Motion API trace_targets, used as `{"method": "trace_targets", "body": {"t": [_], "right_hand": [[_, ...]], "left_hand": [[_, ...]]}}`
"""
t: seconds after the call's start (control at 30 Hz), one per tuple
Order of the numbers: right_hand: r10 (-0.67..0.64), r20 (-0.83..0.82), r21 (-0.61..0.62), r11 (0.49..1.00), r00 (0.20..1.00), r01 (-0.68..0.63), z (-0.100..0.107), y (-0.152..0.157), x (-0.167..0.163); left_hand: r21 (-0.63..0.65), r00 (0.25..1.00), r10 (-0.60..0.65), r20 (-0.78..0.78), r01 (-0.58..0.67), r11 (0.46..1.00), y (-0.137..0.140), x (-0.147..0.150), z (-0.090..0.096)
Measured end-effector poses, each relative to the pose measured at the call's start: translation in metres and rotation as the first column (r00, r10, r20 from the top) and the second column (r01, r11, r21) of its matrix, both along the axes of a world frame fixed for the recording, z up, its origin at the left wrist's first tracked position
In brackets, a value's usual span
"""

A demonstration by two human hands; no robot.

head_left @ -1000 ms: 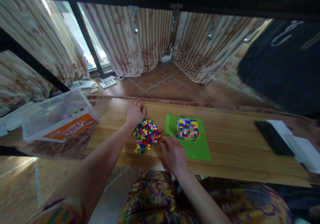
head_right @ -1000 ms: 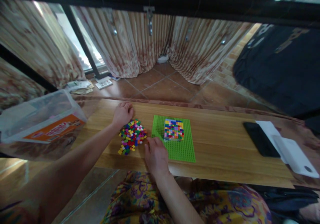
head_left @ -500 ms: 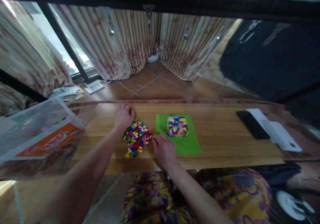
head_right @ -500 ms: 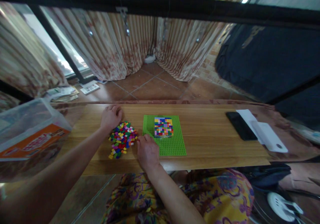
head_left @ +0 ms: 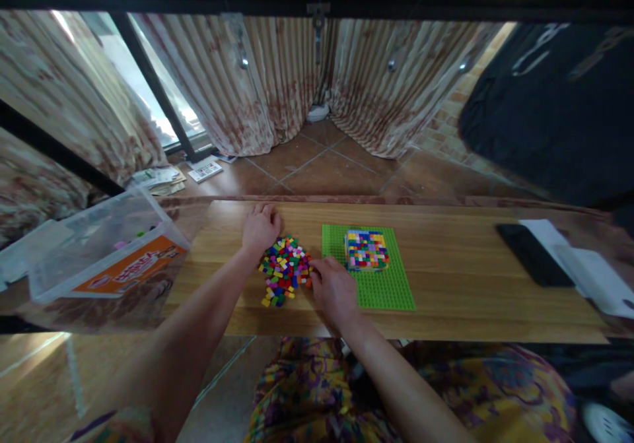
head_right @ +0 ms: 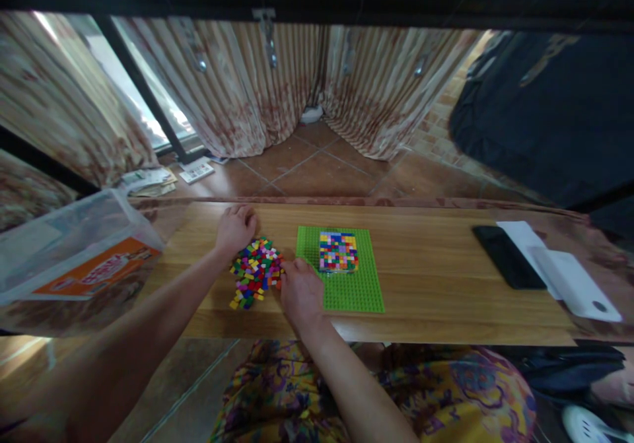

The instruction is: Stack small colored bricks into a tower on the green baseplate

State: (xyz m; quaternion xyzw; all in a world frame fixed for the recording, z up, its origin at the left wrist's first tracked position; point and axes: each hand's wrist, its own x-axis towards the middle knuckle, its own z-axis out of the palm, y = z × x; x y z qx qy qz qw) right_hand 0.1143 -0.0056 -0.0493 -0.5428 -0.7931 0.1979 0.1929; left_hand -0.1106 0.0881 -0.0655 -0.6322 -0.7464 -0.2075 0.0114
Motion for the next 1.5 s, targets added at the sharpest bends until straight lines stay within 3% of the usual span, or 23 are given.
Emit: {"method": "trace_targets", "body": {"t": [0.5, 0.63, 0.77, 0.93, 1.1, 1.33, 1.4, 1.5], "right_hand": [[0.023, 0.100, 0.036, 0.999, 0.995, -0.026, 0.000, 0.008, -0.007], [0.029, 0.007, 0.053, 0.998, 1.000, -0.030, -0.004, 0.004, -0.004], [0.003, -0.212, 0.042, 0.999, 0.977, 0.006, -0.007, -0.010, 0.003], [-0.070, -0.489, -0.014, 0.997, 0.870, 0.072, -0.006, -0.029, 0.026], [-0.243, -0.614, -0.090, 0.967, 0.751, 0.239, -0.001, -0.036, 0.064], [-0.560, -0.698, -0.282, 0.788, 0.446, 0.548, -0.011, -0.006, 0.109], [-0.568, -0.705, -0.287, 0.776, 0.425, 0.561, -0.012, 0.003, 0.113], [-0.557, -0.687, -0.237, 0.779, 0.466, 0.581, -0.011, 0.010, 0.112]], "left_hand": [[0.002, 1.000, -0.012, -0.005, 0.012, 1.000, 0.001, -0.001, 0.002], [0.020, 1.000, -0.017, -0.018, 0.018, 1.000, 0.001, -0.002, 0.000], [0.025, 0.999, -0.026, -0.022, 0.027, 0.999, 0.001, -0.003, 0.000], [0.025, 1.000, -0.024, -0.019, 0.024, 0.999, 0.003, -0.004, -0.001], [0.028, 0.999, -0.026, -0.047, 0.028, 0.999, 0.004, -0.006, -0.003], [0.016, 0.999, -0.030, -0.044, 0.030, 0.999, 0.005, -0.006, -0.002], [0.010, 0.999, -0.031, -0.032, 0.031, 0.999, 0.005, -0.006, -0.001], [0.000, 0.999, -0.026, -0.021, 0.026, 1.000, 0.005, -0.005, 0.000]]}}
